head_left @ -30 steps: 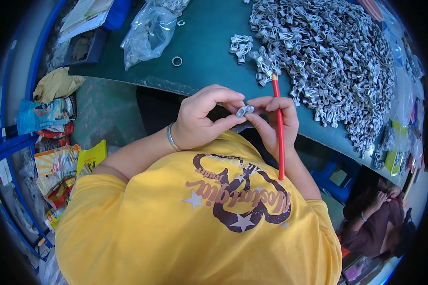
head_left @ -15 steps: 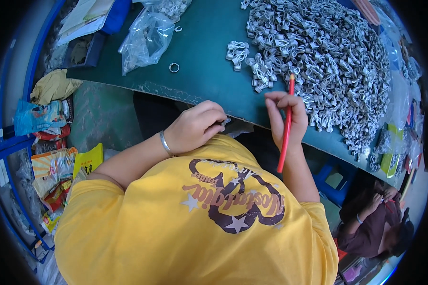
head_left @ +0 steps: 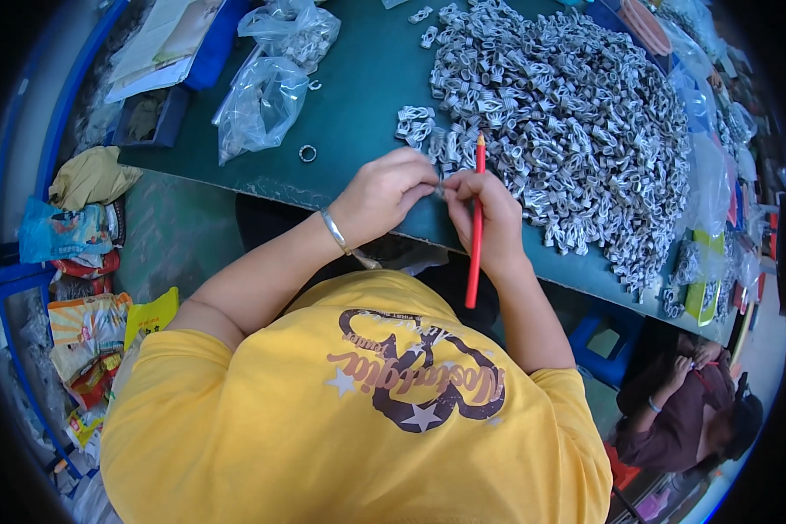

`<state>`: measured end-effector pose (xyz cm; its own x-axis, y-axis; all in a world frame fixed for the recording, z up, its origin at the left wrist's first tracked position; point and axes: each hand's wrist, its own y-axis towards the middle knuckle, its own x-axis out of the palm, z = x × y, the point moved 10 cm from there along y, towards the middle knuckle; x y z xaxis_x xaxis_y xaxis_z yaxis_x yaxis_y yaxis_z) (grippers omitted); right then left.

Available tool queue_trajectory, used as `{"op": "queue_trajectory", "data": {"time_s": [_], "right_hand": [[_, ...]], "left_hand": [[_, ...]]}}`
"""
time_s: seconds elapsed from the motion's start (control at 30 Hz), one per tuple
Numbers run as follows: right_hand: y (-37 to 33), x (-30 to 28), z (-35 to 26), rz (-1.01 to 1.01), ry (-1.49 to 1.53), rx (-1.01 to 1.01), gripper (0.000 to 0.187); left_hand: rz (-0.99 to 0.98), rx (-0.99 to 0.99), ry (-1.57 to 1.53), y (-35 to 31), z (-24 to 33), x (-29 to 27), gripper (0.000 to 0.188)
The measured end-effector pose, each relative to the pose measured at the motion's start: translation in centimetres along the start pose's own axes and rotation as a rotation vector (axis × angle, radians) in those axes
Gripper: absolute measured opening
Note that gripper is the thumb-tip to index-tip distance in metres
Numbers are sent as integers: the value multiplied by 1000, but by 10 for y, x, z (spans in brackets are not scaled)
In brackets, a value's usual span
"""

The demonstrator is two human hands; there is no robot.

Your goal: The person picks up small metal pieces from a pile and joins them together by hand and with a red tool, repeating this process for multiple sets of components.

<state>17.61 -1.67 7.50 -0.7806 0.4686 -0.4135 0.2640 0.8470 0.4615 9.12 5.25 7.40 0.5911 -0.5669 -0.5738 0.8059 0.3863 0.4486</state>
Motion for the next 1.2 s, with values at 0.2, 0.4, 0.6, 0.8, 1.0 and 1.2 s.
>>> {"op": "queue_trajectory", "data": {"time_s": [0.2, 0.4, 0.6, 0.8, 1.0, 1.2], "right_hand": [[-21, -6, 17, 102, 558, 325, 25], [-31, 5, 26, 70, 647, 473, 19], [-34, 9, 15, 75, 771, 309, 22], [-31, -4, -2, 126, 572, 120, 37], [-27, 0, -27, 87, 566, 19, 40], [-30, 0, -22, -14, 486, 61, 32]], "left_hand": [[-50, -342, -400, -15, -14, 4, 20], [-7, -327, -453, -19, 1, -10, 19], [25, -101, -269, -14, 33, -21, 22], [69, -86, -253, -23, 32, -23, 20], [-17, -444, -613, -49, -1, 4, 22], [-24, -442, -653, -68, 1, 1, 21]]}}
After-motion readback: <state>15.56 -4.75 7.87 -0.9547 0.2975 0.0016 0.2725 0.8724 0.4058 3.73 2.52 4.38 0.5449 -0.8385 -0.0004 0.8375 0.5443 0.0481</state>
